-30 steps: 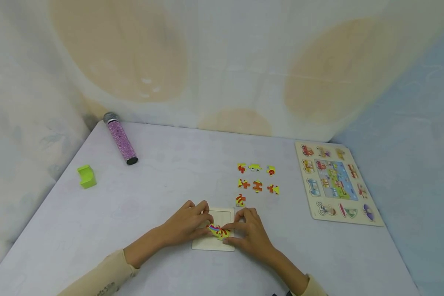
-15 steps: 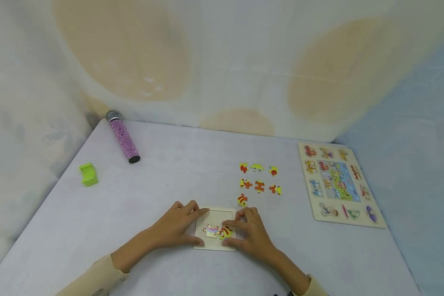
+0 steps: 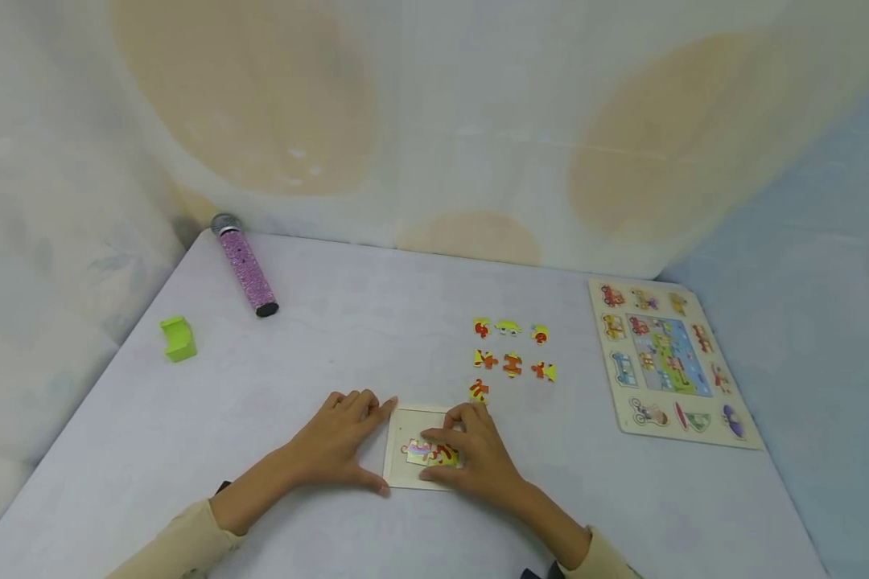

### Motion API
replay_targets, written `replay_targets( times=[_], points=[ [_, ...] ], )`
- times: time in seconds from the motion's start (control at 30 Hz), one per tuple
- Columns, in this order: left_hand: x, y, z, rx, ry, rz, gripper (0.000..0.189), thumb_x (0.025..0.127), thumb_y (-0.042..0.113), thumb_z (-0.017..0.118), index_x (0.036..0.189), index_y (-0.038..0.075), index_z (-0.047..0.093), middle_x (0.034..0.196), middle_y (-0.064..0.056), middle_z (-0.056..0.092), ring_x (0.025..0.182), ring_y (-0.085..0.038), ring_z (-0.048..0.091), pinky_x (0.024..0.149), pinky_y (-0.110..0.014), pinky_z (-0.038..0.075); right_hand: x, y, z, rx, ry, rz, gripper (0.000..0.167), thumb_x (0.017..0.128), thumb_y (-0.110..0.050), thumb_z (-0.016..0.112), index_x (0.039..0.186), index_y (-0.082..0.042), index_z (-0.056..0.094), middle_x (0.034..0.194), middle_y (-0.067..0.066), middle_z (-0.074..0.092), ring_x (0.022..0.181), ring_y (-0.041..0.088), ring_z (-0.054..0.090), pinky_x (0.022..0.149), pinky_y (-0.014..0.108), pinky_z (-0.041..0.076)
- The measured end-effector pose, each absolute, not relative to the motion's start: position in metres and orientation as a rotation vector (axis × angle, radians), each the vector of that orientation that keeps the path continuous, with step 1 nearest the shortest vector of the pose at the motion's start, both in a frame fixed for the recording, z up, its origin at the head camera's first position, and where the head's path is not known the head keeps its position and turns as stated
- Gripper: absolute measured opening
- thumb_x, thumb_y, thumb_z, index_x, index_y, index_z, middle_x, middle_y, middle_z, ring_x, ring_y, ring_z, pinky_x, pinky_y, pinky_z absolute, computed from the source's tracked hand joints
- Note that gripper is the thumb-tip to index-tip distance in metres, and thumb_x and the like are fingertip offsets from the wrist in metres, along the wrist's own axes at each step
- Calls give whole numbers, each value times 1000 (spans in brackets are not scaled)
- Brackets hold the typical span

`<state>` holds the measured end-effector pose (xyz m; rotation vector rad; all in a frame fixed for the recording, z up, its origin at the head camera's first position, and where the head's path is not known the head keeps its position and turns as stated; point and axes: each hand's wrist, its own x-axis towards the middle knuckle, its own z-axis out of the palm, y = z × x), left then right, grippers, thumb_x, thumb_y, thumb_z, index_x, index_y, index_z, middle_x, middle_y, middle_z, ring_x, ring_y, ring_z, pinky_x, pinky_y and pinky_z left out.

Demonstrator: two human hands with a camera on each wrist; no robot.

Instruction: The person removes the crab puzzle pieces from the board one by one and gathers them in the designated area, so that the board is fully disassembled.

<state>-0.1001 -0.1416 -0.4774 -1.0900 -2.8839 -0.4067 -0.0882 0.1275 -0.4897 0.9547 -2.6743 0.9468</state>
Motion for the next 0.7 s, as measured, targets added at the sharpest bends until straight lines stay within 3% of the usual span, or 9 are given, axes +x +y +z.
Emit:
replay_targets(
  times=[0.27, 0.7],
  points=[
    [-99, -141, -480, -1066, -2929, -415, 124, 60, 89, 63, 149, 6, 44, 111, 2, 45, 99, -13, 44, 94, -39, 33, -87, 123, -496, 930, -2606, 933, 48, 63, -41, 91, 103, -20, 78, 99, -2, 49, 103, 17, 41, 90, 35, 38],
    [-99, -143, -483, -1054, -2893, -426, 124, 60, 92, 59, 149, 7, 45, 111, 2, 46, 99, -13, 45, 93, -40, 33, -84, 120, -497, 875, -2608, 1017, 32, 70, -30, 91, 97, -17, 80, 96, -6, 48, 101, 14, 40, 89, 31, 36]
  ],
)
